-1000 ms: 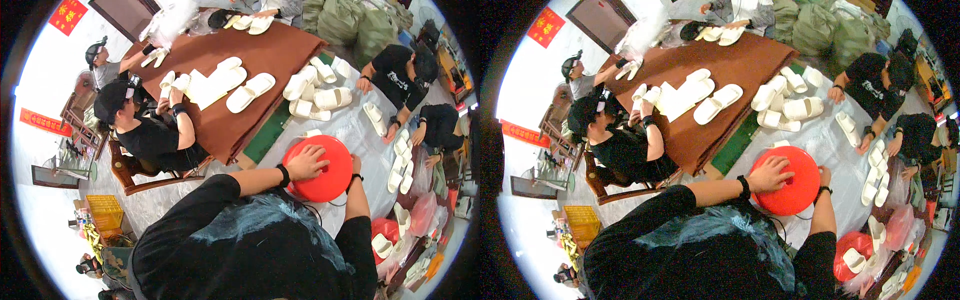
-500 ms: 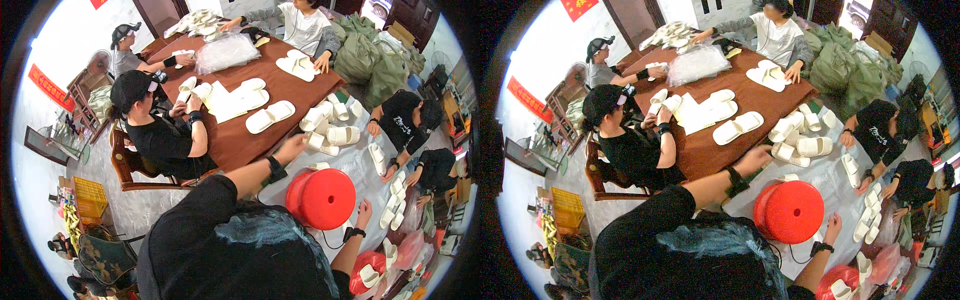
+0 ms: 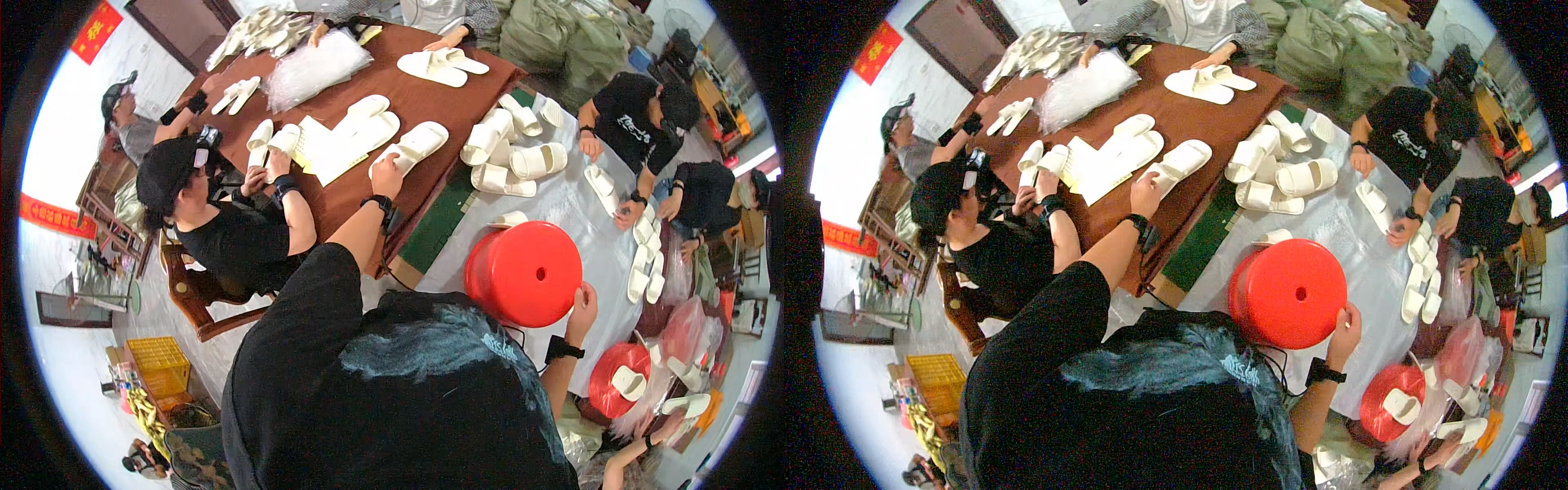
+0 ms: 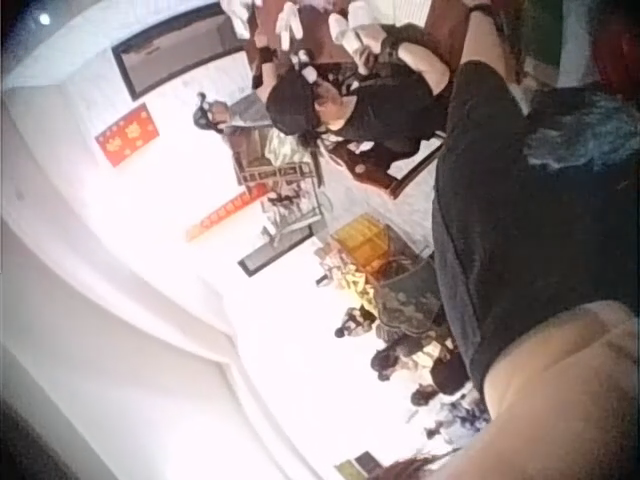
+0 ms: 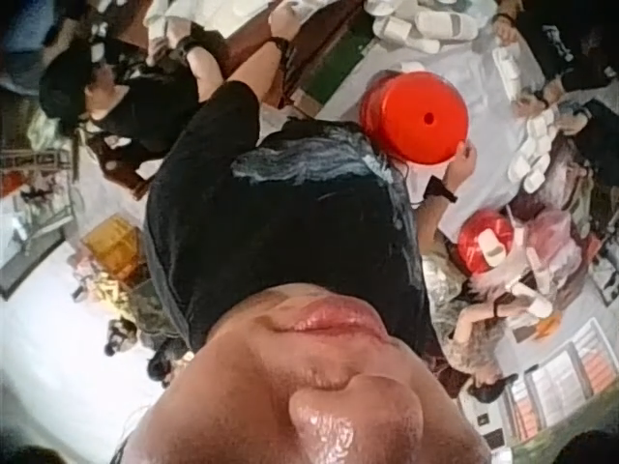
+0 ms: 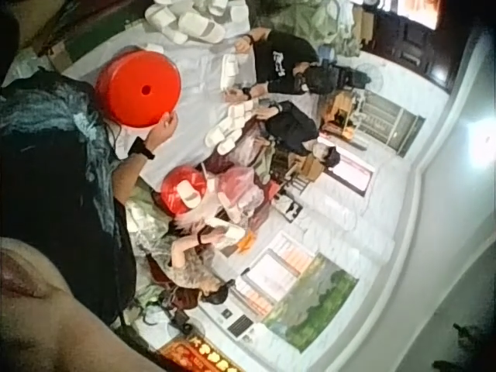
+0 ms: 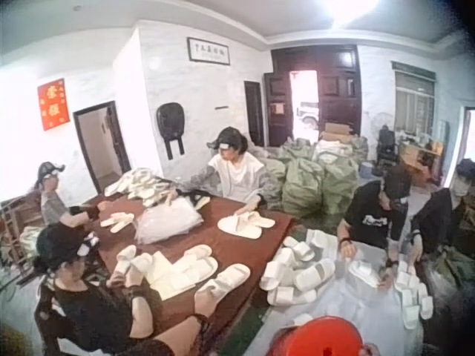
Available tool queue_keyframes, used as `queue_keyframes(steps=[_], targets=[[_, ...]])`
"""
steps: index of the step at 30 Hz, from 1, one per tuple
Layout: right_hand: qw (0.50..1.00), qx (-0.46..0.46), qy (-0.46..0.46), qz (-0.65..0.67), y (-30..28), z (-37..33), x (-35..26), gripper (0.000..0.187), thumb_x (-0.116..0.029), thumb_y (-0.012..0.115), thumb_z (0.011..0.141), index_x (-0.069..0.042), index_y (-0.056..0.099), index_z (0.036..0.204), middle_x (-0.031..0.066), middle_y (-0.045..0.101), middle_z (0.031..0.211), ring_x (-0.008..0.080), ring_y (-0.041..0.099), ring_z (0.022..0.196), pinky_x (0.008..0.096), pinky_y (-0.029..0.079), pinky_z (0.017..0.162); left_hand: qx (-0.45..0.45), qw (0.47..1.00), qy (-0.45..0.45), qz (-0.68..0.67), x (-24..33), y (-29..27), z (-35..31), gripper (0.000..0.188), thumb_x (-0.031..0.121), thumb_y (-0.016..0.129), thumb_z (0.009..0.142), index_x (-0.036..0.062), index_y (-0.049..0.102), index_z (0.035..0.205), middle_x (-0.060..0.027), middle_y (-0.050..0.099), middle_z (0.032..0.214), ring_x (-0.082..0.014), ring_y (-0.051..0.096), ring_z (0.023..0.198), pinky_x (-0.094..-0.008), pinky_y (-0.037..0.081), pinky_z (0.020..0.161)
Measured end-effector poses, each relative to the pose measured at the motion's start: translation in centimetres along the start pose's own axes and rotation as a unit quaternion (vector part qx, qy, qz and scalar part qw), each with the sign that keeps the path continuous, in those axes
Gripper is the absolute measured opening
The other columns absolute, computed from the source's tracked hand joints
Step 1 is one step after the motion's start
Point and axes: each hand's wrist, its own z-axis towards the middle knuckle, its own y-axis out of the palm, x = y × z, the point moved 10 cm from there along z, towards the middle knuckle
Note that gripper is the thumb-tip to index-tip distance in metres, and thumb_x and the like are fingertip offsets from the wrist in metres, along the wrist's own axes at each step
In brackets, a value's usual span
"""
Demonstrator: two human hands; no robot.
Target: Assembling and inspecting white slippers at a manufacturing table.
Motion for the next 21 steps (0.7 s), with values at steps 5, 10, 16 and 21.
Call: queue_keyframes(steps=[5, 10, 16, 21], targets=[[0.996, 0.028, 0.003, -0.084, -0.4, -1.5, -1.0, 0.029, -0.017, 0.057, 0.092, -0.002, 0.06, 0.117, 0.0117, 0.06, 0.115, 0.021, 0.059, 0.098, 0.0334, 0.05, 0.081, -0.029, 0.984, 0.036, 0.172, 3.1, 2.1, 0.9, 0.047, 0.014, 0.069, 0.073, 0.0163, 0.058, 0.118, -0.0264, 0.047, 0.12, -0.0479, 0.036, 0.12, -0.0564, 0.045, 0.088], [0.997, 0.052, 0.011, -0.055, -0.4, -2.5, -3.0, 0.027, -0.016, 0.059, 0.091, -0.003, 0.061, 0.114, 0.0083, 0.063, 0.108, 0.018, 0.059, 0.094, 0.0314, 0.048, 0.08, -0.119, 0.965, -0.086, 0.217, -2.6, 5.1, 2.1, 0.045, 0.013, 0.065, 0.079, 0.0163, 0.053, 0.122, -0.0268, 0.037, 0.124, -0.0489, 0.035, 0.12, -0.0569, 0.046, 0.085], [0.986, 0.092, -0.007, -0.138, -2.2, -3.5, -3.9, 0.027, -0.015, 0.059, 0.09, -0.002, 0.061, 0.114, 0.0098, 0.062, 0.111, 0.0202, 0.059, 0.097, 0.0311, 0.048, 0.078, -0.079, 0.991, -0.042, 0.098, -0.7, 3.7, 2.7, 0.027, 0.009, 0.066, 0.074, 0.0085, 0.06, 0.101, -0.0193, 0.049, 0.113, -0.0412, 0.048, 0.11, -0.0513, 0.047, 0.085], [0.981, 0.119, -0.038, -0.151, -2.1, -2.9, -7.1, 0.026, -0.014, 0.058, 0.09, -0.001, 0.061, 0.113, 0.012, 0.061, 0.113, 0.0225, 0.058, 0.101, 0.0321, 0.049, 0.079, -0.028, 0.988, 0.128, -0.079, 7.7, -0.7, 1.0, 0.033, 0.01, 0.077, 0.066, 0.0038, 0.057, 0.09, -0.0178, 0.051, 0.112, -0.0361, 0.053, 0.1, -0.042, 0.048, 0.082]])
